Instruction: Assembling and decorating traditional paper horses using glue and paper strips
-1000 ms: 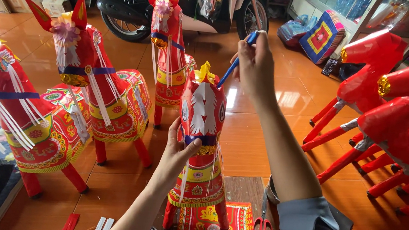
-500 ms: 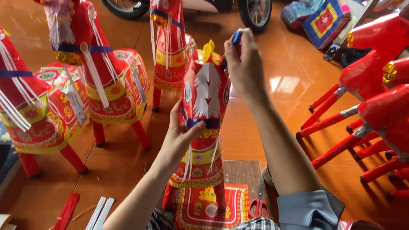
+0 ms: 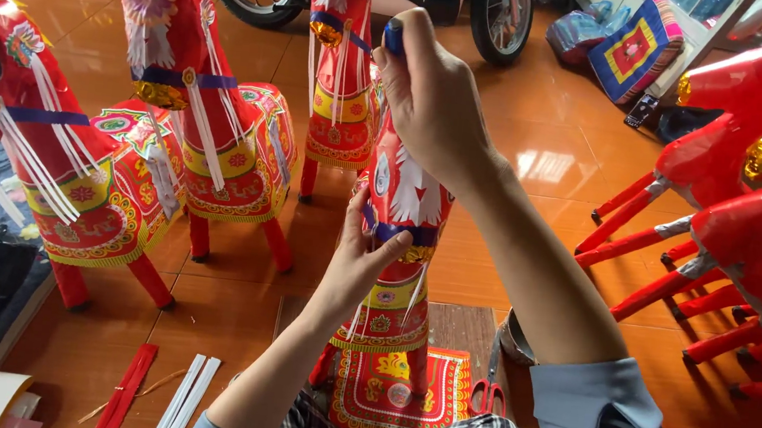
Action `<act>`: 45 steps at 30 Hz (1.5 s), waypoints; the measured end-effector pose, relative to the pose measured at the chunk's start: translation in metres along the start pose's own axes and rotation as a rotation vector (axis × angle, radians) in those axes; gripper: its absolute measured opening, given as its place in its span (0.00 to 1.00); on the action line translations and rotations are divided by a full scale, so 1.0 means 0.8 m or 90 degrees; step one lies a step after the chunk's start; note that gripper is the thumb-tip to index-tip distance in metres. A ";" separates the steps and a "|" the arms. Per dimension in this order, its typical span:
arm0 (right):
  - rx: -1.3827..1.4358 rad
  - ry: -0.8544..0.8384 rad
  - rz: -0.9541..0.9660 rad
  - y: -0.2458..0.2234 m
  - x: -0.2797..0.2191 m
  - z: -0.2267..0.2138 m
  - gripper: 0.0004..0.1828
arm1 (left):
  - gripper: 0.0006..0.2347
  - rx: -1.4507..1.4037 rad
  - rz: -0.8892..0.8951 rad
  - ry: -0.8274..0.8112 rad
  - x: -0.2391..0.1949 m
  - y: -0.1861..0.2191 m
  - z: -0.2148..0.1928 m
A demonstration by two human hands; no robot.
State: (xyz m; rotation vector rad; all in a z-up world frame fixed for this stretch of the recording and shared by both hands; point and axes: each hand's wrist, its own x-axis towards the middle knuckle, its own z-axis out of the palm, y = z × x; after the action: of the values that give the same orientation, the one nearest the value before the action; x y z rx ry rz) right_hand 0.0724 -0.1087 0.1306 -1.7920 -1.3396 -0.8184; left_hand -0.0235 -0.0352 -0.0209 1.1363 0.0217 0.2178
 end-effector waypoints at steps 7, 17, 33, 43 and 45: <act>-0.056 -0.047 -0.047 0.006 0.006 0.010 0.10 | 0.41 0.076 -0.036 0.034 -0.005 0.013 0.006; -0.182 0.024 0.020 0.027 -0.015 0.018 0.11 | 0.40 0.027 0.020 -0.021 0.003 -0.005 -0.007; 0.918 0.320 0.319 0.002 -0.159 0.099 0.44 | 0.33 0.093 0.053 0.010 0.001 -0.018 -0.007; -0.068 0.392 0.633 0.129 -0.614 0.106 0.05 | 0.43 0.231 -0.081 0.033 -0.060 -0.217 -0.206; -0.145 0.243 0.794 0.147 -0.762 0.159 0.09 | 0.32 0.325 -0.190 0.117 -0.083 -0.274 -0.252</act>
State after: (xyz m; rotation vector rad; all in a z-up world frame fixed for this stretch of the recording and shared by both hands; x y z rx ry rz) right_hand 0.0406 -0.3224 -0.4652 -2.0267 0.2235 -0.5235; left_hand -0.0788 0.0458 -0.3097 1.5988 0.4274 0.0467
